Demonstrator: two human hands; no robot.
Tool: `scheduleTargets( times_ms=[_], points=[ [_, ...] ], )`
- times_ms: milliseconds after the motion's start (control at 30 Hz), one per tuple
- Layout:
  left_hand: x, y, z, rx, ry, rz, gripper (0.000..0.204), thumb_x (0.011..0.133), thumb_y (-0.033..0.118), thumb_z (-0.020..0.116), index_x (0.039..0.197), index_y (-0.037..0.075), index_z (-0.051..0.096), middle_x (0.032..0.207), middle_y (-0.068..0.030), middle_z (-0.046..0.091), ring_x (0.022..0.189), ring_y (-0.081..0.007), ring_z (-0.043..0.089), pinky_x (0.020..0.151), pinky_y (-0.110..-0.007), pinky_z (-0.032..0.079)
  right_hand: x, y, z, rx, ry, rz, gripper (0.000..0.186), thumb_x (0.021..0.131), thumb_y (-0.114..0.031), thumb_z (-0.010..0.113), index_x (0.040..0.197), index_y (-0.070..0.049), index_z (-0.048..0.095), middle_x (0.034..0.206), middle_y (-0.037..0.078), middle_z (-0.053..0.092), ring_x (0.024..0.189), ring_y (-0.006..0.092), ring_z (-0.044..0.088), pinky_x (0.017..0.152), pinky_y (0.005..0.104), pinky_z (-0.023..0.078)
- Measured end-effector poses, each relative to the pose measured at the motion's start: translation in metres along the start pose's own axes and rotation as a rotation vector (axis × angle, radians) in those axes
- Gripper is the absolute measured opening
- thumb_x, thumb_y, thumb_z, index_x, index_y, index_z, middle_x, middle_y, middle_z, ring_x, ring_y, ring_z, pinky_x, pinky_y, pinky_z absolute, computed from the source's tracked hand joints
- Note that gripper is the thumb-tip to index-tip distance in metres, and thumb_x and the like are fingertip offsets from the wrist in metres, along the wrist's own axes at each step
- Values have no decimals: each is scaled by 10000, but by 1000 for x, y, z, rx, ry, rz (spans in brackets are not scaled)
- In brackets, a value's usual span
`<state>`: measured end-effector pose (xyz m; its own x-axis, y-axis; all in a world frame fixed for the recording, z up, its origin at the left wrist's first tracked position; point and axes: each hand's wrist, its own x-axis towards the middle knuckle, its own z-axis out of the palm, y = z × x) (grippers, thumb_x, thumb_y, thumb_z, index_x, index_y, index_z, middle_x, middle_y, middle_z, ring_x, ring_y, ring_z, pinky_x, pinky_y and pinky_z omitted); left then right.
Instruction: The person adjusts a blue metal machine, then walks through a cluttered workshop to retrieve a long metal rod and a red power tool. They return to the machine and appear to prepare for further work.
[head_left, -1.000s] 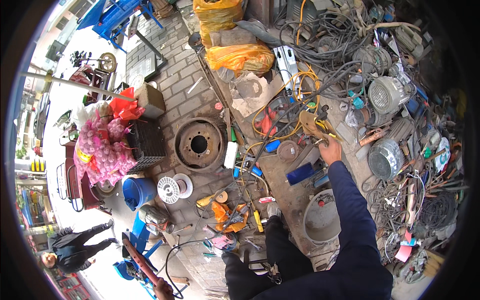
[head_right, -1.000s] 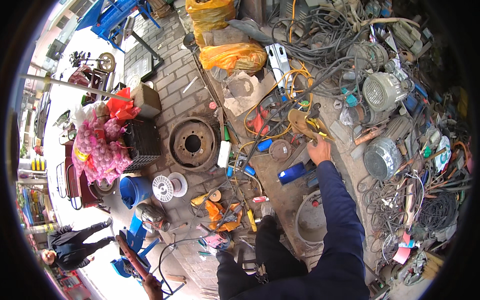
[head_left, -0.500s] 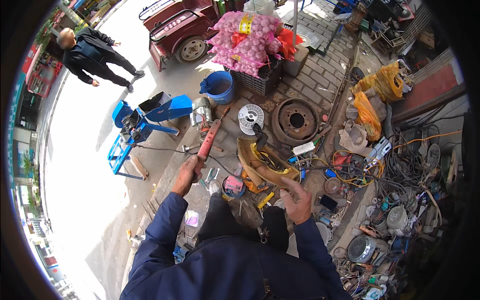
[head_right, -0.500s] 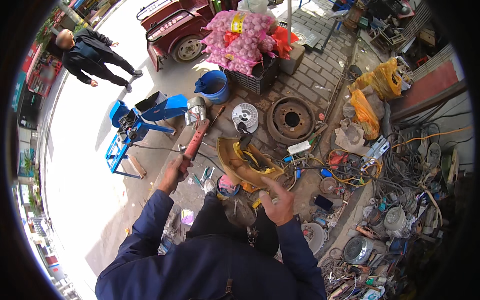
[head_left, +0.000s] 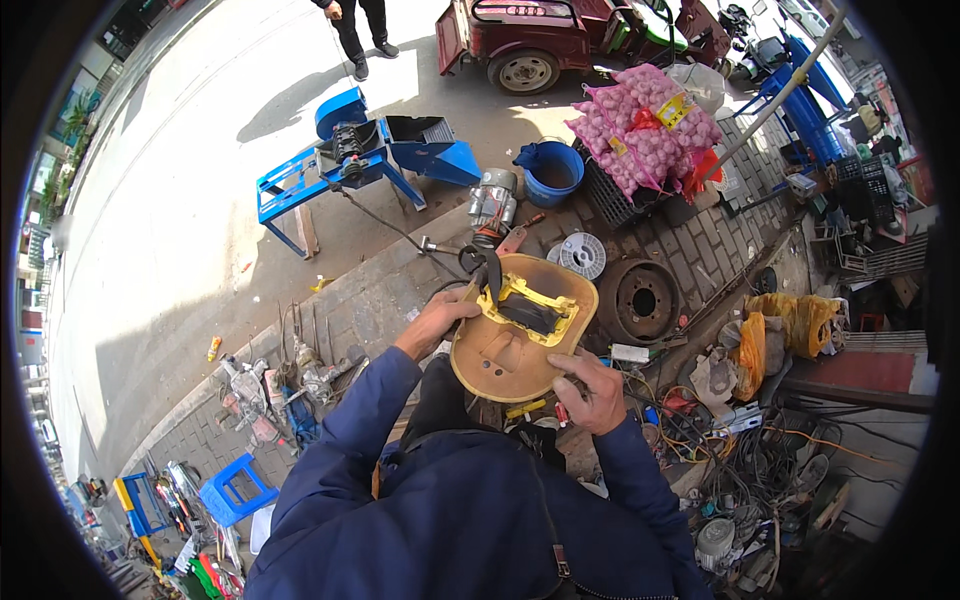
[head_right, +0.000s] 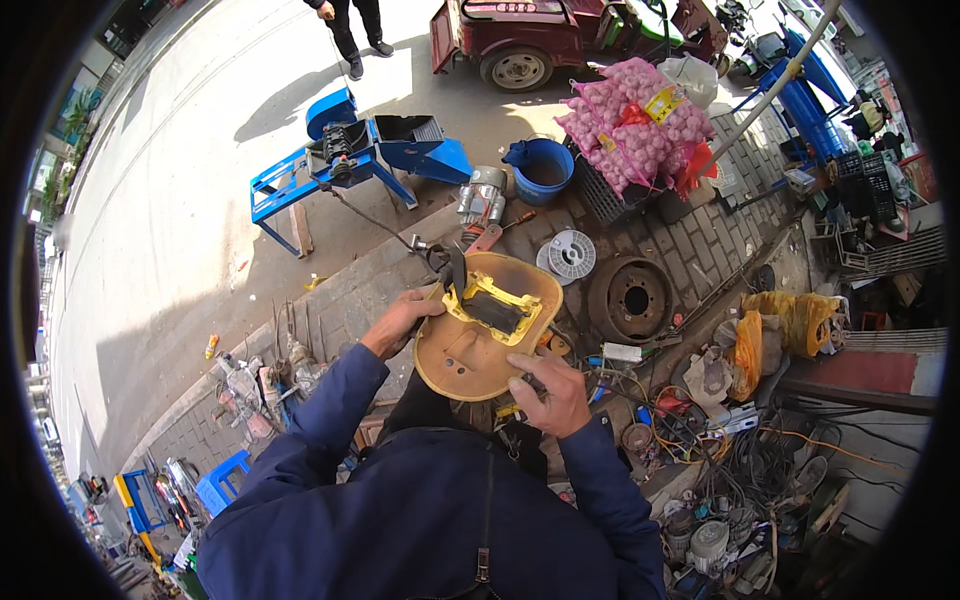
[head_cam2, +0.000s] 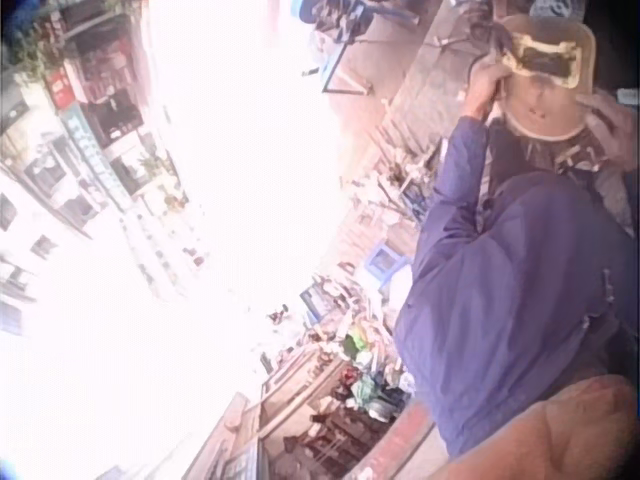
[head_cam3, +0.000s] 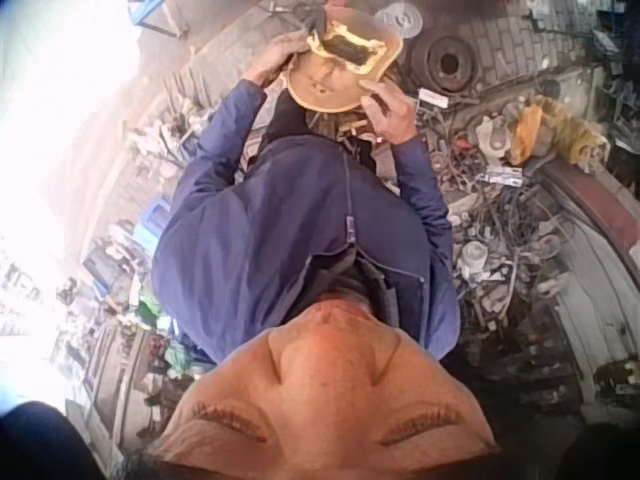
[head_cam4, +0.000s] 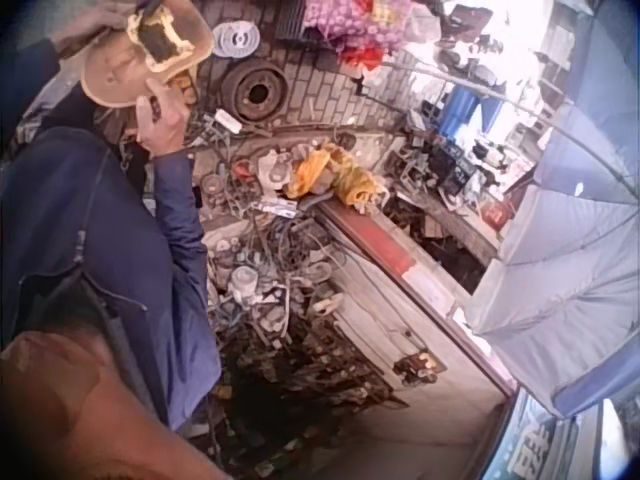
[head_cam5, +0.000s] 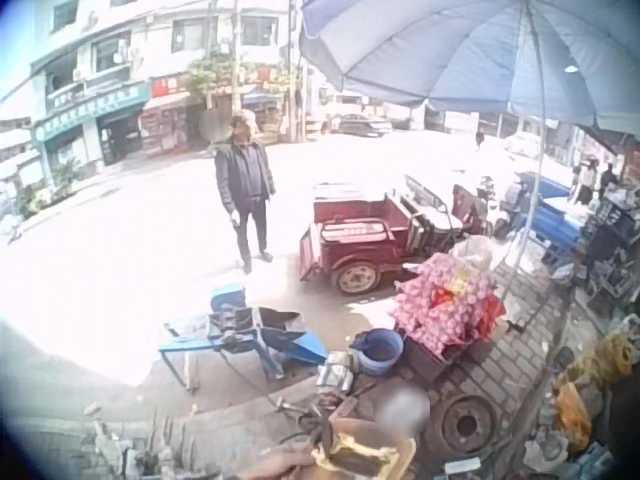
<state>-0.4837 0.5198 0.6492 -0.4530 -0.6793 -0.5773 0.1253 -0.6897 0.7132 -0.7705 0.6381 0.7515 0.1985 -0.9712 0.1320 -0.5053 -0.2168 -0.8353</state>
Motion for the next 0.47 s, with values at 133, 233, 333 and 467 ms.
scheduleTargets(
  times_ms=[133,233,333,467],
  points=[
    [0,-11,-3,-7,70,121,351,959,167,706,1268,3,684,1118,-75,746,967,-150,707,892,-311,562,15,12,6,-146,-73,154,311,907,-174,715,1173,-14,720,1008,209,742,906,372,730,816,408,574],
    [-5,-22,-10,59,127,136,362,965,159,700,1297,16,679,1126,-64,744,983,-148,697,900,-299,544,32,5,-3,-235,-110,321,309,930,-181,687,1186,-10,711,1011,190,736,904,339,728,810,394,564],
    [-6,-32,-15,128,137,195,369,968,179,700,1297,14,675,1124,-64,741,958,-150,701,861,-299,555,57,-38,-45,-20,96,306,282,925,-73,700,1192,17,693,955,94,726,849,170,689,769,315,536],
    [-12,-38,-22,134,189,42,376,978,169,684,1313,4,648,1111,-73,734,934,-158,708,805,-297,571,64,-160,-144,74,480,-407,465,931,-211,736,1281,63,601,1084,106,621,887,173,559,824,306,466]
  ],
)
